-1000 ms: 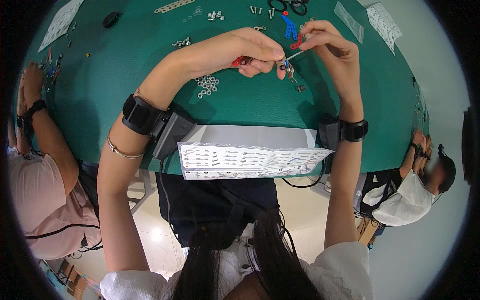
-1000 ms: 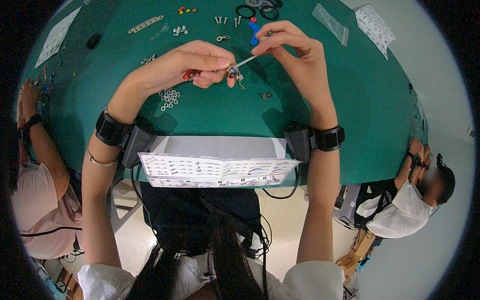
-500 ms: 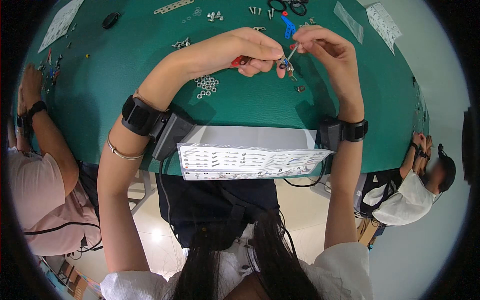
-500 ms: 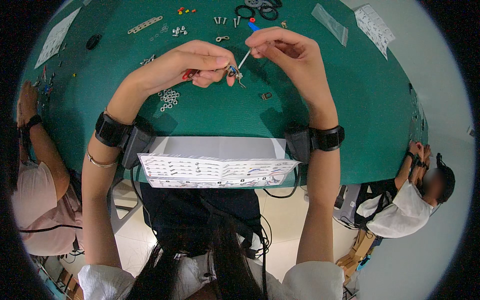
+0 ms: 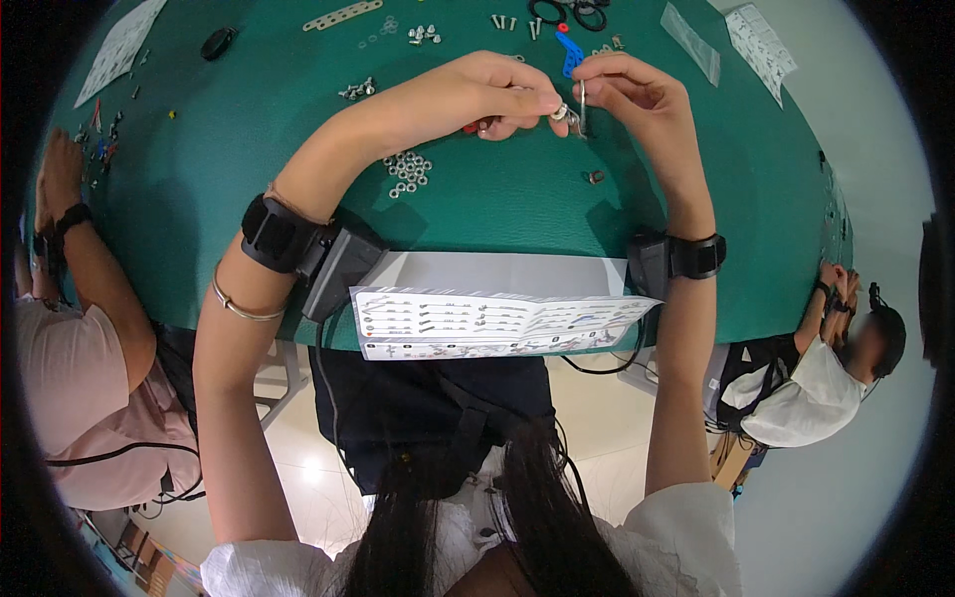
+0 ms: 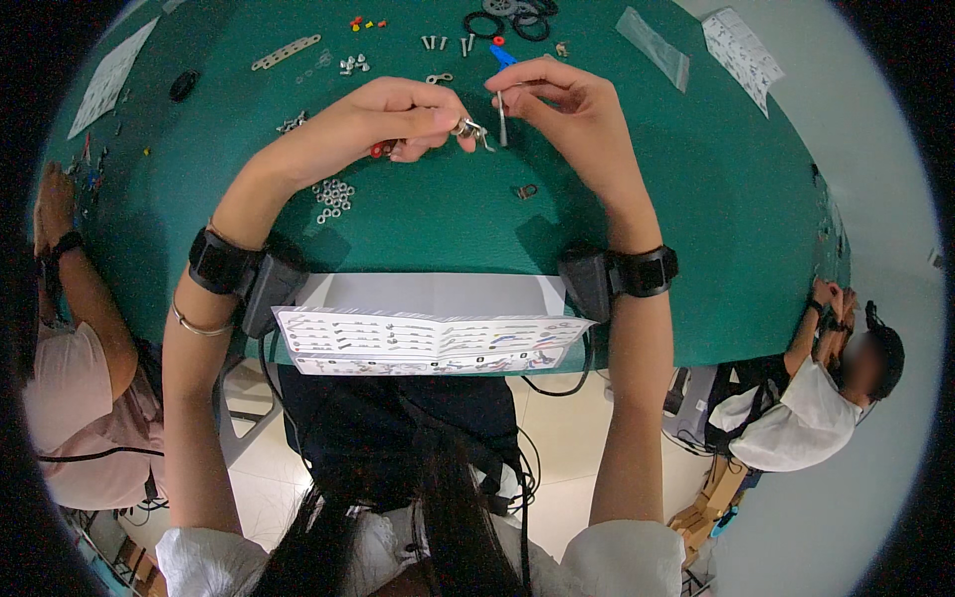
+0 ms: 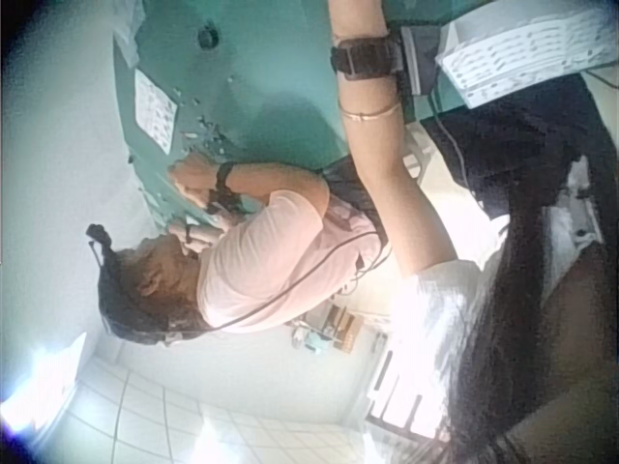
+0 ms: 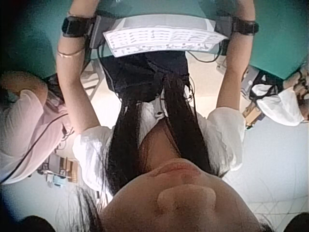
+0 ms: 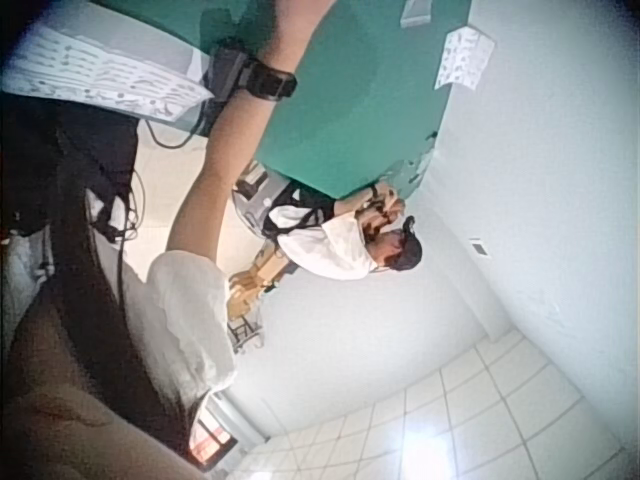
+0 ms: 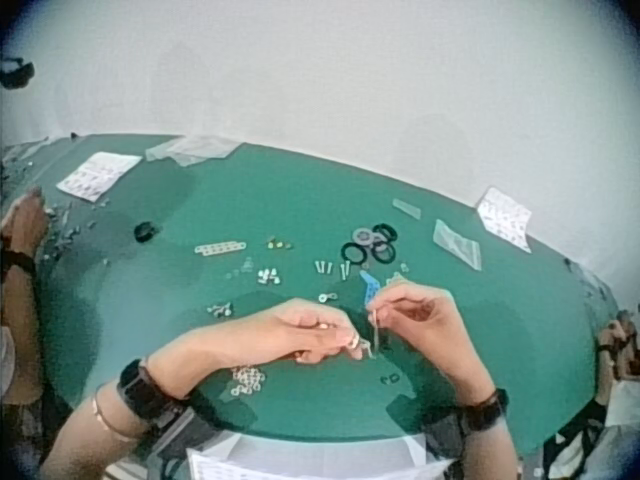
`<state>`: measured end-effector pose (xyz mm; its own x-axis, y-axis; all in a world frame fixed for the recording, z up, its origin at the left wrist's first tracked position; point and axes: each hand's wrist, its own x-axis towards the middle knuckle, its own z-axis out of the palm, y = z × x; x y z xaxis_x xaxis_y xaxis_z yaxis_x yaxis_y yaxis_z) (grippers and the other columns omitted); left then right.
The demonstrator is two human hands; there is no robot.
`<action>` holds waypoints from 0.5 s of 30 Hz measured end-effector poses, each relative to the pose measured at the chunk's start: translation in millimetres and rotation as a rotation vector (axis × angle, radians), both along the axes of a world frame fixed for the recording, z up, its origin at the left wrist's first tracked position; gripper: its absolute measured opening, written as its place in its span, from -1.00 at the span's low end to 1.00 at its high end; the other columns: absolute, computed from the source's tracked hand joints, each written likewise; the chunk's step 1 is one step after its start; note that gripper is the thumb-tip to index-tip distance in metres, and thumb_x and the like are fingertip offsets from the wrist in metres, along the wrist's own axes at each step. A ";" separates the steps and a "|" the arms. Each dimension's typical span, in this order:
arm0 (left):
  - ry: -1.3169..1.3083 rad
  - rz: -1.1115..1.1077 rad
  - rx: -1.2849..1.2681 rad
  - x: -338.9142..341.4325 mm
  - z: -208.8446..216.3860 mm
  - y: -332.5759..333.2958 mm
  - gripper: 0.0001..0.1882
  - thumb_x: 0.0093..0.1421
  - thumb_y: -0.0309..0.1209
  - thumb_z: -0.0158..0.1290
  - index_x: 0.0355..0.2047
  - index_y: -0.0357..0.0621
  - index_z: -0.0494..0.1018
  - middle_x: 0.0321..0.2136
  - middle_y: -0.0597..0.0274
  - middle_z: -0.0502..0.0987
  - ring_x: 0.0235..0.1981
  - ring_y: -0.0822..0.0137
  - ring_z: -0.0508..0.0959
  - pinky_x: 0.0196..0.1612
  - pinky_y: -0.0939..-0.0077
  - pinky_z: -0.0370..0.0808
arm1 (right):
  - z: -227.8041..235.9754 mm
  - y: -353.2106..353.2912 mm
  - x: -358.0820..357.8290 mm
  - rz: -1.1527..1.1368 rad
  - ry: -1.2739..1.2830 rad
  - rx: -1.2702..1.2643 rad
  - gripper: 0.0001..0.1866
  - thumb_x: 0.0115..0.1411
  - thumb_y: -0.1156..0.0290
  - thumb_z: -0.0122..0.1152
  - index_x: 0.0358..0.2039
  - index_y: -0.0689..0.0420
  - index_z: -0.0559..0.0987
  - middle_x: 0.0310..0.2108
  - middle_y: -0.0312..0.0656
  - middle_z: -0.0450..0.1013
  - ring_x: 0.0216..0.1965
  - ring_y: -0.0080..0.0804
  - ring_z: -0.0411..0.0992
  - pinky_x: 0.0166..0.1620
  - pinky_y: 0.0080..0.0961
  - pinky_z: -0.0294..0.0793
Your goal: The person assembles a toy model by hand, connecting metal and plastic parts using small screws and nuts.
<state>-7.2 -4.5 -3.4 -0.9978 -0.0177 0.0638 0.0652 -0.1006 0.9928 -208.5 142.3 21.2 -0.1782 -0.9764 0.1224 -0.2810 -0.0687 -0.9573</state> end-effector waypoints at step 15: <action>0.032 0.284 -0.425 -0.2 1.2 0.9 -0.73 0.35 -0.24 0.14 -0.14 -0.20 0.52 -0.41 0.44 0.45 -0.38 0.63 0.37 -0.31 0.66 0.32 | 2.1 5.8 -1.4 -0.008 0.557 0.057 -0.85 0.21 0.46 0.36 -0.22 0.19 0.69 -0.40 -0.31 0.57 -0.42 -0.60 0.41 -0.24 -0.62 0.46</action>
